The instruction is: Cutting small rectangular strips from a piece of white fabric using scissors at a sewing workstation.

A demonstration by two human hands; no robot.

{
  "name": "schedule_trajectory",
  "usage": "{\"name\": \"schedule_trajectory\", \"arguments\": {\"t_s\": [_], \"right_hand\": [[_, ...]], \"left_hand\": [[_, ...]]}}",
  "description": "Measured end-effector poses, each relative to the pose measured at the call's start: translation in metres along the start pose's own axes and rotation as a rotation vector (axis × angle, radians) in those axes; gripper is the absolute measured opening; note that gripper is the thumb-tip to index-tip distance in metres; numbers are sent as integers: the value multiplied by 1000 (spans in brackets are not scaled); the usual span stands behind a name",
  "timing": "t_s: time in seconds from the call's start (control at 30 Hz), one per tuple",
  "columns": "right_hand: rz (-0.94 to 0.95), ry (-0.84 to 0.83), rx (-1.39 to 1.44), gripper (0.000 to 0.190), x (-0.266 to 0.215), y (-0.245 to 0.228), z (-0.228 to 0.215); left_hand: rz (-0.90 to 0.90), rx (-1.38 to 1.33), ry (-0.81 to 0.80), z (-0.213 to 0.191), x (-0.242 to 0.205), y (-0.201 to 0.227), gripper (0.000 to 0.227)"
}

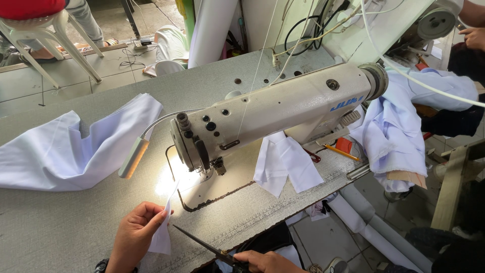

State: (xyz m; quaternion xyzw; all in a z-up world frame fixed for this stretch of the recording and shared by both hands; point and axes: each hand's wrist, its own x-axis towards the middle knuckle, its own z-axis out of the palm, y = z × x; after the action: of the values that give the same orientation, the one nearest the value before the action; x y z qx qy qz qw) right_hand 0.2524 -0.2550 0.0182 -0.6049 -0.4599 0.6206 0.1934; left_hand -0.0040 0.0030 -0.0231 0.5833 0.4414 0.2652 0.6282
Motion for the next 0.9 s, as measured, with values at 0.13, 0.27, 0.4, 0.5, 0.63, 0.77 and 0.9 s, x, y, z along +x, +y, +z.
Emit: {"name": "schedule_trajectory", "arguments": {"t_s": [0.13,0.27,0.4,0.5,0.63,0.77,0.9], "right_hand": [[-13,4,-48,66,4,8,0],[-50,16,-46,63,-2,-3,0],[-26,-14,-23,66,2,4,-1],[12,-20,-2,71,2,2,-1],[-14,4,-63,66,4,5,1],[-23,-1,-16,64,-2,-11,-1],[-39,-46,31,74,-3,-8,-7]], "left_hand": [[3,-11,-7,0,-1,1,12],[-10,15,10,0,-2,3,12],[-16,2,0,1,-4,10,11],[-31,39,1,1,-4,12,11],[-26,45,4,0,-3,10,11],[-11,32,-4,0,-3,7,11],[-10,90,7,2,-3,19,13]]}}
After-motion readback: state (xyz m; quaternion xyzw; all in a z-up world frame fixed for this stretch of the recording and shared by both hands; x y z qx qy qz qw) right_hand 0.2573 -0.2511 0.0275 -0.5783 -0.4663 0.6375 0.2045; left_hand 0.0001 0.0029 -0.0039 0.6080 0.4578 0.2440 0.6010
